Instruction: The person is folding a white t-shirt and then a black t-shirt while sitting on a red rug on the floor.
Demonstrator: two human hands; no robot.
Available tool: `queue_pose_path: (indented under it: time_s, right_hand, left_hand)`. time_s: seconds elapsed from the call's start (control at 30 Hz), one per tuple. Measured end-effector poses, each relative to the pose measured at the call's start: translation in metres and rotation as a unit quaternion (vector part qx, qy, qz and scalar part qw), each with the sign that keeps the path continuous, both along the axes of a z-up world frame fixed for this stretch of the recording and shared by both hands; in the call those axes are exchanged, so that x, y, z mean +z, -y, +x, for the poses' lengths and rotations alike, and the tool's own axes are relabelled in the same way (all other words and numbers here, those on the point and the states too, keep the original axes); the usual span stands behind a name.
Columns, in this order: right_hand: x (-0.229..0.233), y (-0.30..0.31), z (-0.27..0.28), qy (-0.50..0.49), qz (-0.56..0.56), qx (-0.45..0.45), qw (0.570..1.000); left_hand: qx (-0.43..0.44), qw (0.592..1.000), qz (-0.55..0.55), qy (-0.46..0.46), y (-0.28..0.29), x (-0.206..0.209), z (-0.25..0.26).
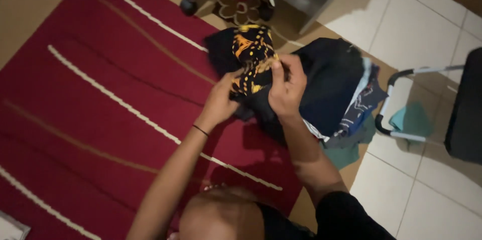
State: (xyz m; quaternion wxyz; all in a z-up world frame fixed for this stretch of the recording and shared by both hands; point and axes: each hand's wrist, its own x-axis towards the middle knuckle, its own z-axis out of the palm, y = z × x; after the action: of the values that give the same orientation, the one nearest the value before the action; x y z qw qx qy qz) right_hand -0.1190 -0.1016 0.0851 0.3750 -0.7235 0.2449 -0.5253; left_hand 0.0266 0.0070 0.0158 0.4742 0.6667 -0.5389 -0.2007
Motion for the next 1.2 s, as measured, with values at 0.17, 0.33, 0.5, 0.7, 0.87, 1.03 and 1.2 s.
queue_pose_path:
  time_s: [0.17,0.33,0.5,0.7,0.87,1.03,1.2]
  right_hand:
    - [0.024,0.015,0.019,-0.007,0.01,0.084,0.996]
    - [-0.161,0.071,0.009,-0.157,0.074,0.13,0.976]
    - [-0.214,0.056,-0.039,-0.536,-0.329,-0.106,0.771]
    - [-0.26,0.16,-0.129,-0.526,-0.104,-0.166,0.828]
    - [-0.162,0.195,-0.179,-0.31,-0.149,-0.462,0.817]
    - [-0.178,0.234,-0.2,-0.254,-0.082,-0.497,0.826]
    - [-0.164,0.238,-0.21,-0.317,0.032,-0.51,0.799]
  left_hand:
    - [0.06,0.995,-0.066,-0.053,-0.014,0.006,0.028]
    - [0.125,0.979,-0.09,-0.131,-0.02,0.015,0.033]
    - [0.184,0.97,-0.085,-0.137,-0.024,0.014,0.035]
    - [0.177,0.969,-0.135,-0.106,-0.027,0.033,0.047]
    - [0.192,0.965,-0.092,-0.149,-0.036,0.035,0.047]
    - [0.194,0.966,-0.146,-0.092,-0.041,0.046,0.042]
    - [0.252,0.954,-0.151,-0.064,-0.069,0.08,0.063]
